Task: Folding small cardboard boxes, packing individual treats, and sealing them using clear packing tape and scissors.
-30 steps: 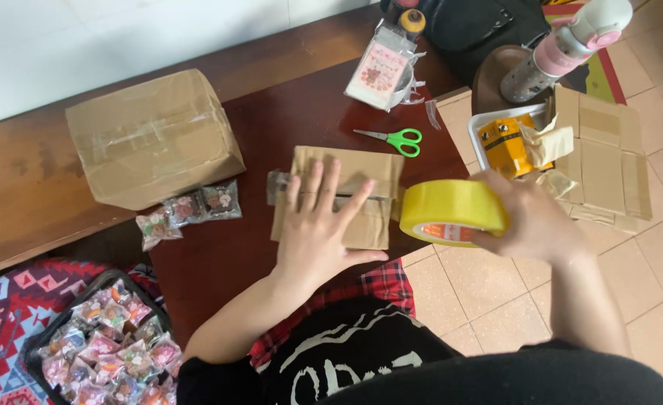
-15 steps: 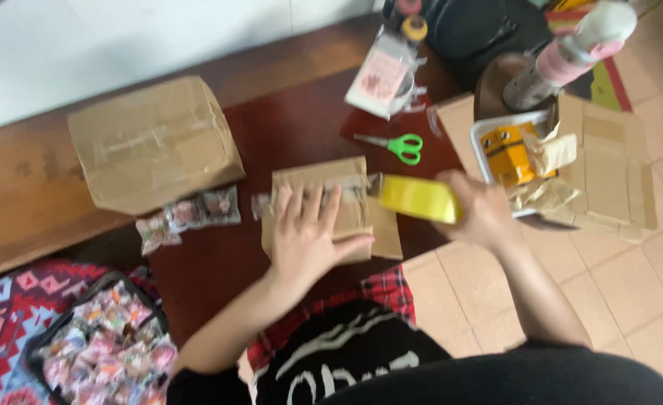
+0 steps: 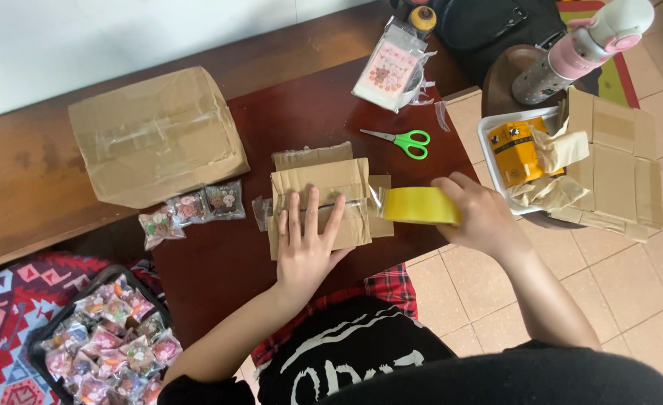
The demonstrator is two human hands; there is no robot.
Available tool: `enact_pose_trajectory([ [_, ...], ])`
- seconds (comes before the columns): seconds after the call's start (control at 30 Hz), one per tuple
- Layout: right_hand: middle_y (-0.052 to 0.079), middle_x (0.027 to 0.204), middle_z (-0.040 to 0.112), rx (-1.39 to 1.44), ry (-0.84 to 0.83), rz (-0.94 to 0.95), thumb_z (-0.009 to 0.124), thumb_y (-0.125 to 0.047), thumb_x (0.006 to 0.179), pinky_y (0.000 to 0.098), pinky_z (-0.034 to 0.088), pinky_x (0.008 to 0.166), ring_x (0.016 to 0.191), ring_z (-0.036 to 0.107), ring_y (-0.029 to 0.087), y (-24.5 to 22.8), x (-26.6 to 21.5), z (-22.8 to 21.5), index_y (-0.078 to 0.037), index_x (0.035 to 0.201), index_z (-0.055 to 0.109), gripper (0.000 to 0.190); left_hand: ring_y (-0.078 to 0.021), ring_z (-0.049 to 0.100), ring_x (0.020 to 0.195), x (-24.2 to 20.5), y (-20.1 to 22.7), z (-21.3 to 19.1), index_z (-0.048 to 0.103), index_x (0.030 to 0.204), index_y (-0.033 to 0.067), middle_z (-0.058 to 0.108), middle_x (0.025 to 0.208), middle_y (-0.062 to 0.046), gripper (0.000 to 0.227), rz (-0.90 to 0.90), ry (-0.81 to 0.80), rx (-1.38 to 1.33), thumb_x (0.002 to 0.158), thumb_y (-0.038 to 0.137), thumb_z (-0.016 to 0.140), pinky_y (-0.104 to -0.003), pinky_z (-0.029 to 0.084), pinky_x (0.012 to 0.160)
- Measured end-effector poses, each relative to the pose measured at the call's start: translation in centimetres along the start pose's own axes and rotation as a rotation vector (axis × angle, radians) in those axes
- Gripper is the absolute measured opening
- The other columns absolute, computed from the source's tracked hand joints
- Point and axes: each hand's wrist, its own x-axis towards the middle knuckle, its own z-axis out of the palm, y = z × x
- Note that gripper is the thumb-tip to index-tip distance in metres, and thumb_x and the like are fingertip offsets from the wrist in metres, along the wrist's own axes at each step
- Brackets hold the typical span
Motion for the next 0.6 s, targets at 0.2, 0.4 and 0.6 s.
enact_pose_trajectory([
  [0.2, 0.009, 0.09, 0.062, -0.299, -0.056, -0.069, 0.078, -0.003, 0.062, 0.0368, 0.058, 0.067, 0.078, 0.068, 0.026, 1.1, 1.1, 0.2, -0.01, 0.122, 0.066, 0.062, -0.0454, 0.046, 0.142, 0.0, 0.2, 0.1, 0.049, 0.156, 0.0253, 0.045, 0.157, -0.019, 0.104, -0.012, 0.035, -0.013, 0.068, 0.07, 0.081, -0.055, 0.044, 0.113],
  [0.4, 0.008, 0.092, 0.059, -0.568, -0.141, -0.164, 0.076, -0.001, 0.072, 0.0326, 0.054, 0.072, 0.083, 0.064, 0.021, -0.5, 2.3, 1.2, -0.013, 0.129, 0.065, 0.059, -0.0462, 0.046, 0.142, 0.2, 0.1, 0.2, 0.048, 0.157, 0.0226, 0.046, 0.157, -0.02, 0.097, -0.005, 0.075, -0.001, 0.078, 0.072, 0.076, -0.055, 0.042, 0.114],
  [0.6, 0.012, 0.114, 0.06, -0.422, -0.034, -0.127, 0.079, -0.006, 0.066, 0.0432, 0.044, 0.105, 0.116, 0.058, 0.029, -1.0, 3.5, 0.1, -0.012, 0.127, 0.063, 0.063, -0.0499, 0.041, 0.142, 0.8, 0.2, -1.9, 0.043, 0.155, 0.0138, 0.043, 0.155, -0.024, 0.101, -0.037, 0.009, -0.161, 0.078, 0.072, 0.073, -0.062, 0.033, 0.115],
])
